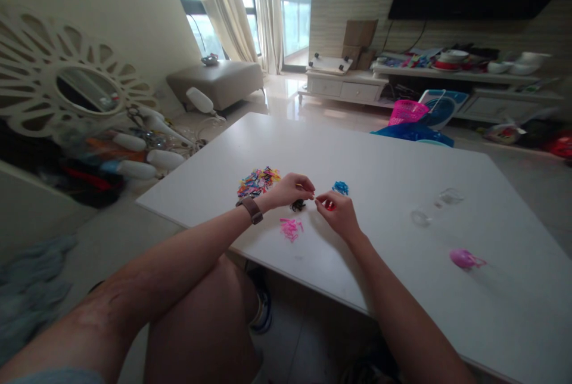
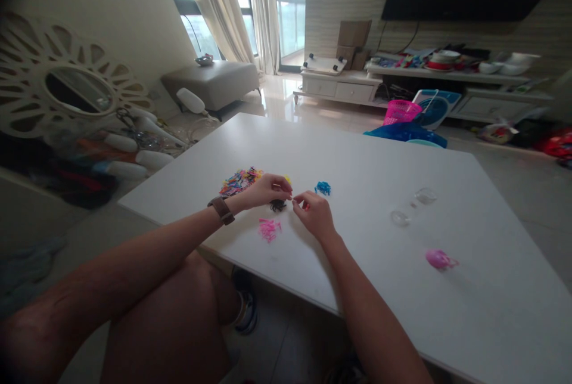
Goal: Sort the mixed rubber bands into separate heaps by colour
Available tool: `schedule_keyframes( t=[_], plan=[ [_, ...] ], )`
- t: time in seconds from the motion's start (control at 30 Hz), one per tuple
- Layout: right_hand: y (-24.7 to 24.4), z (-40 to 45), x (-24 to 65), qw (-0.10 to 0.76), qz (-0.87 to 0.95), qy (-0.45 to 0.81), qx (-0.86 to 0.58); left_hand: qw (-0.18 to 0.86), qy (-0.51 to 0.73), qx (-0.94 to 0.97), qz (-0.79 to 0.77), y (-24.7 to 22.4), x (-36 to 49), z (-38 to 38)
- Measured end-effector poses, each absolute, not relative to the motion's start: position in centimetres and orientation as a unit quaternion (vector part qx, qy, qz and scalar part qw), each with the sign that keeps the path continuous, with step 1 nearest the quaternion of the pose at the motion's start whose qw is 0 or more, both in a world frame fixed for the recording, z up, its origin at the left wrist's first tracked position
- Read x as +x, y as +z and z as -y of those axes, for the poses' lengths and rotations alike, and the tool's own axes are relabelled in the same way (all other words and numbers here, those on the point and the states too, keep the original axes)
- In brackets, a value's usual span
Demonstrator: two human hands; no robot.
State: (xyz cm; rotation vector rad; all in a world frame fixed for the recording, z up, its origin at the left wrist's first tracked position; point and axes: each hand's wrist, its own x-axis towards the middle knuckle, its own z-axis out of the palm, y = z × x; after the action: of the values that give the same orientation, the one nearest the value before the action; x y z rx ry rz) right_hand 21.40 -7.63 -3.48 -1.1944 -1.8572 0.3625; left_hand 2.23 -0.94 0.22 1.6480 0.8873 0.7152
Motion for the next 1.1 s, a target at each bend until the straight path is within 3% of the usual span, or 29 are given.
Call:
schedule_keyframes(
  t=[0.5, 0.87, 1.1],
  plan=[
    [-3.6, 7.4, 21.6, 0.438, 0.726, 0.152, -0.509, 0.472, 0.225, 0.77, -0.365, 0.1, 1.0, 0.3],
    [-3.5, 7.6, 21.5, 0.435, 0.73, 0.164, -0.501, 0.365, 0.218, 0.841, -0.334, 0.7, 1.1, 0.7],
    [-3.6, 7.5, 21.5, 0.434, 0.73, 0.174, -0.499, 0.366, 0.226, 0.841, -0.328, 0.9, 1.2, 0.6]
  ],
)
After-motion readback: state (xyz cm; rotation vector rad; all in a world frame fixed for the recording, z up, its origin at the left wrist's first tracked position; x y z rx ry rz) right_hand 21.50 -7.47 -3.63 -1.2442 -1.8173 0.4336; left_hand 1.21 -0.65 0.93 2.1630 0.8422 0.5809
